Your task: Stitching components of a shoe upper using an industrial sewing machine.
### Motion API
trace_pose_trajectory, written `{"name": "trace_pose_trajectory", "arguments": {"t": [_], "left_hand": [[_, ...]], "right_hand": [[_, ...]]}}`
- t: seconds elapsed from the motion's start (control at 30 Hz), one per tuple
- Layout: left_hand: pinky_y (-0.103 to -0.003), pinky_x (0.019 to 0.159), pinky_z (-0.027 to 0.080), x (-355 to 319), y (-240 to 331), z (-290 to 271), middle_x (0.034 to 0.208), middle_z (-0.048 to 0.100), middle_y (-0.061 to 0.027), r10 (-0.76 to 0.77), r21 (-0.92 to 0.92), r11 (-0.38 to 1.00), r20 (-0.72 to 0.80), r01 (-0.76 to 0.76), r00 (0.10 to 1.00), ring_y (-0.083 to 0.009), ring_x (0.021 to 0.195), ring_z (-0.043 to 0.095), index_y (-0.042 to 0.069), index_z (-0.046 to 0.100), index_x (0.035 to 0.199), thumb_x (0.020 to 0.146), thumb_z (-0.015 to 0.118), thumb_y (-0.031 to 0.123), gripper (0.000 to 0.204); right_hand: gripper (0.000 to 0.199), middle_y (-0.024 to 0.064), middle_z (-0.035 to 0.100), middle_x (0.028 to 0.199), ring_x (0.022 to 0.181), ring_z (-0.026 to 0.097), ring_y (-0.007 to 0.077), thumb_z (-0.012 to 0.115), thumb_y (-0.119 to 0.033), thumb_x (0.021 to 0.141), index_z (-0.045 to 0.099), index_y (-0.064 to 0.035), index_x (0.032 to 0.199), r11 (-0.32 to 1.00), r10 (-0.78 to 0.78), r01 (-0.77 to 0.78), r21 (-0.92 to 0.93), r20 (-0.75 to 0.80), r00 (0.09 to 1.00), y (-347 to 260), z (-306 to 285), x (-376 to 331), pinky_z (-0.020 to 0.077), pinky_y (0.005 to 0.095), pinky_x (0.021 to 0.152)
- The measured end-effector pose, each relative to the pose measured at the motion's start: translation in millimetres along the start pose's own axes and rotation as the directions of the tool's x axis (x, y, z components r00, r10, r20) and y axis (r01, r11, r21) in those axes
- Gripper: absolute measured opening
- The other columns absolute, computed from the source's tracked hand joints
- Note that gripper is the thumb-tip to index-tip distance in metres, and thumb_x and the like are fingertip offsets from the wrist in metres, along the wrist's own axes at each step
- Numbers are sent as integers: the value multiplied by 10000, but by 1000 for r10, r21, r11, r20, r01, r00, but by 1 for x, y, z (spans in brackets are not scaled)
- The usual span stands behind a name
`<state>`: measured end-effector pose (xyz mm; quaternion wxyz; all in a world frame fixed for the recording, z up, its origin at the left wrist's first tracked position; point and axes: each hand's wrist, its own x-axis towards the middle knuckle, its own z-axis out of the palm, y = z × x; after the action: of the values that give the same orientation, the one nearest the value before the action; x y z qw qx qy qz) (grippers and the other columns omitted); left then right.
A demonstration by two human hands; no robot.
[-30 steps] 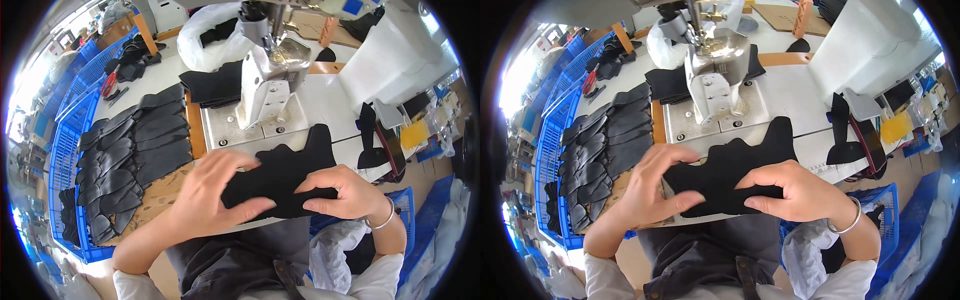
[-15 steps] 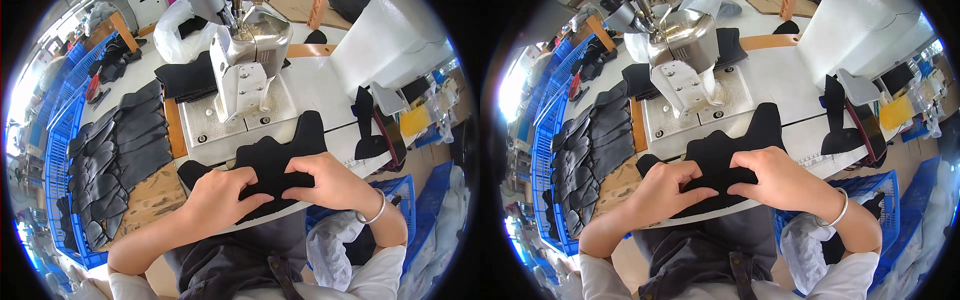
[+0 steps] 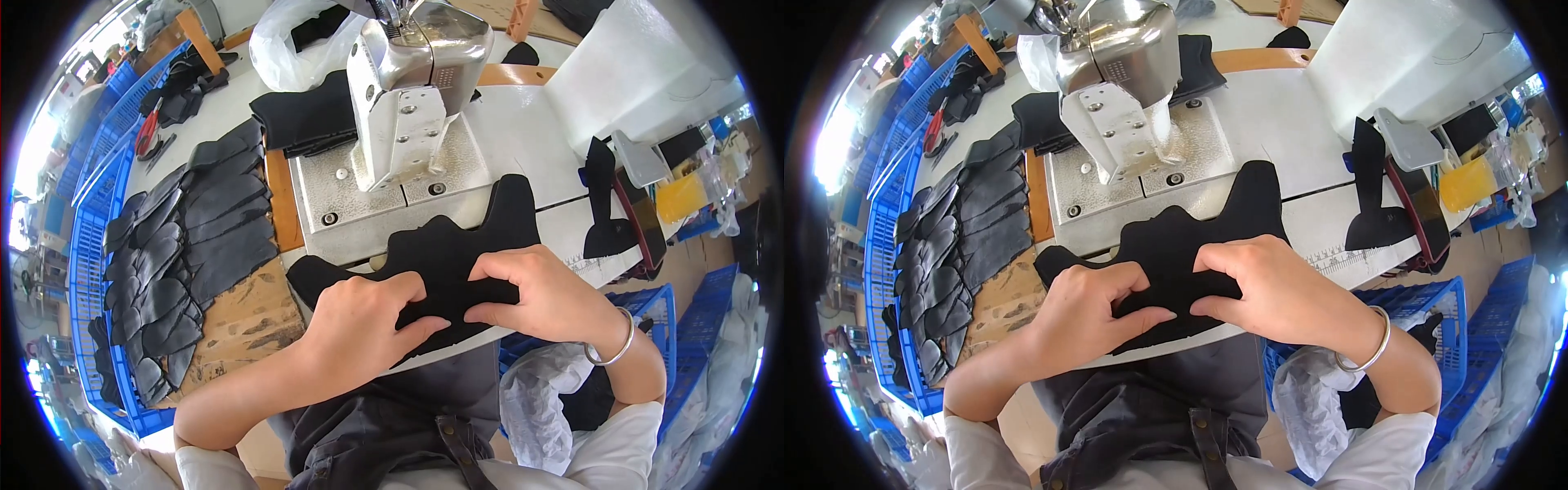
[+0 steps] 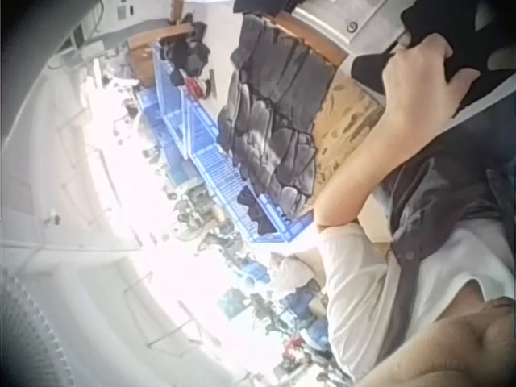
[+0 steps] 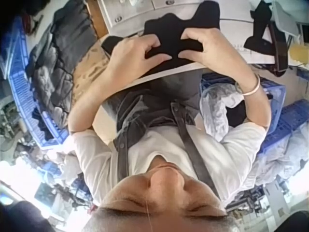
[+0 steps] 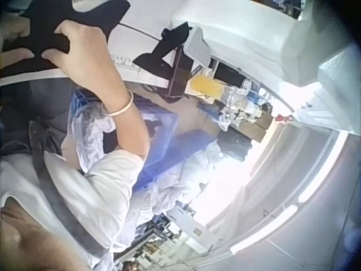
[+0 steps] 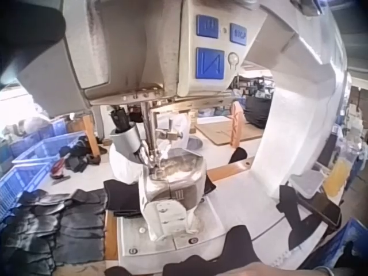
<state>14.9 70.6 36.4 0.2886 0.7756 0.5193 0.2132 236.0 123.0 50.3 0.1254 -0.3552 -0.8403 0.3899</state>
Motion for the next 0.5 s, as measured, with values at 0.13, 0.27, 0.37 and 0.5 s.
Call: {"name": "trace_pose_trajectory", "arguments": {"t": [0.13, 0.27, 0.37, 0.5], "left_hand": [[-402, 516, 477, -1, 5, -2, 578, 586, -135, -39, 43, 998, 54, 37, 998, -331, 561, 612, 27, 582, 824, 812, 707, 323, 321], [-401, 512, 477, 0, 9, -14, 580, 589, -131, -101, 224, 972, 125, 71, 987, -334, 558, 611, 28, 578, 801, 825, 691, 312, 306], [-350, 464, 411, -3, 0, -24, 553, 570, -93, -58, 121, 992, 164, 38, 985, -292, 499, 581, 42, 548, 724, 815, 719, 310, 330], [-369, 492, 413, -8, -5, -28, 561, 573, -92, -58, 49, 998, 215, 49, 975, -303, 543, 587, 45, 560, 727, 839, 692, 295, 305]], "right_hand": [[347, 176, 592, 716, 658, 584, 357, 796, -196, 696, 588, 21, 871, 1000, -10, 10, 1, -7, 1000, -4, 2, 2, 448, 361, 579], [380, 180, 582, 706, 640, 579, 354, 813, -208, 670, 582, 22, 864, 992, -52, 49, -120, -18, 998, -5, 3, 5, 437, 363, 561], [388, 179, 572, 687, 596, 573, 340, 817, -206, 659, 580, 25, 861, 993, -8, 8, -122, 7, 1000, -9, 0, 6, 427, 360, 540], [392, 171, 561, 659, 546, 562, 325, 820, -203, 649, 582, 30, 855, 994, 1, -1, -109, 2, 1000, -10, 1, 6, 415, 351, 519]]}}
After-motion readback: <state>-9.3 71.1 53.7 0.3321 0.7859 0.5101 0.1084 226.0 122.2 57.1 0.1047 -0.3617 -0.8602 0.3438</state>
